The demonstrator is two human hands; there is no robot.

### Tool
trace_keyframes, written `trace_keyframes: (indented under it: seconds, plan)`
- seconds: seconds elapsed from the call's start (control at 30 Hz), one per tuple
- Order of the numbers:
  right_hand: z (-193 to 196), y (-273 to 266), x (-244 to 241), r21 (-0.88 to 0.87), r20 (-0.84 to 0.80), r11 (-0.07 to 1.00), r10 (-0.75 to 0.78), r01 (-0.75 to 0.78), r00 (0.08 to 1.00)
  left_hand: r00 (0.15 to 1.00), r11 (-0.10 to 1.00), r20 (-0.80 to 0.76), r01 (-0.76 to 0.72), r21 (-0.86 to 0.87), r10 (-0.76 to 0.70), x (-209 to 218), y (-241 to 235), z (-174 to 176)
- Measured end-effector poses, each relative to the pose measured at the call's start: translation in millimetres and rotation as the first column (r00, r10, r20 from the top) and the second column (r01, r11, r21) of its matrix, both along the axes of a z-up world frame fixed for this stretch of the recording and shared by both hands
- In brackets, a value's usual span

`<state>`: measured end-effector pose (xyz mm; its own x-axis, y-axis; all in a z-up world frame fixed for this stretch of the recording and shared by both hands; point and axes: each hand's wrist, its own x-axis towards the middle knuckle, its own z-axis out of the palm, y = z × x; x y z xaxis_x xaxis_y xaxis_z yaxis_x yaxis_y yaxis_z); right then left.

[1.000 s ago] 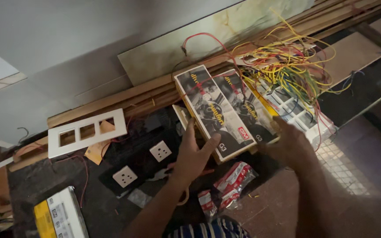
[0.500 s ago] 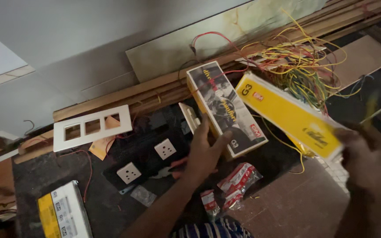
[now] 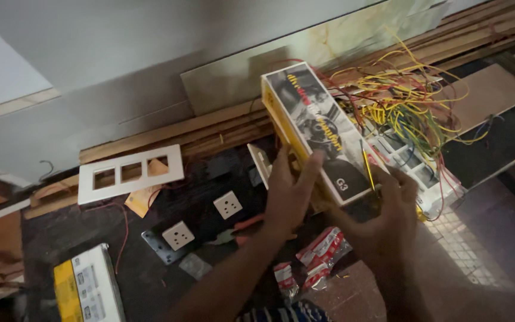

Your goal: The person assembles an electrical switchboard by stripping wires with pliers and connecting them to sockets and switches on a plastic plate using a screwdriver. They handle various components from packaging boxes and use tape.

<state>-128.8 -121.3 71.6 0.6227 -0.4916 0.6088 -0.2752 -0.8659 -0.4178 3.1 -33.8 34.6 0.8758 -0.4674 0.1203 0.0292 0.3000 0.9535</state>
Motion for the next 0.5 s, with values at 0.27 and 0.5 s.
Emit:
trace_keyframes:
  seconds: [0.27, 0.5]
  plan:
    - [58, -20, 38, -0.056, -0.318, 0.998, -0.023, 0.005, 0.948, 0.941, 0.977, -0.264, 0.214, -0.020, -0.211, 24, 10, 12]
    - [88, 12, 75, -0.212, -0.650, 0.976, -0.184, 0.056, 0.737, 0.851, 0.947, -0.416, 0.297, -0.121, -0.320, 35, 17, -5]
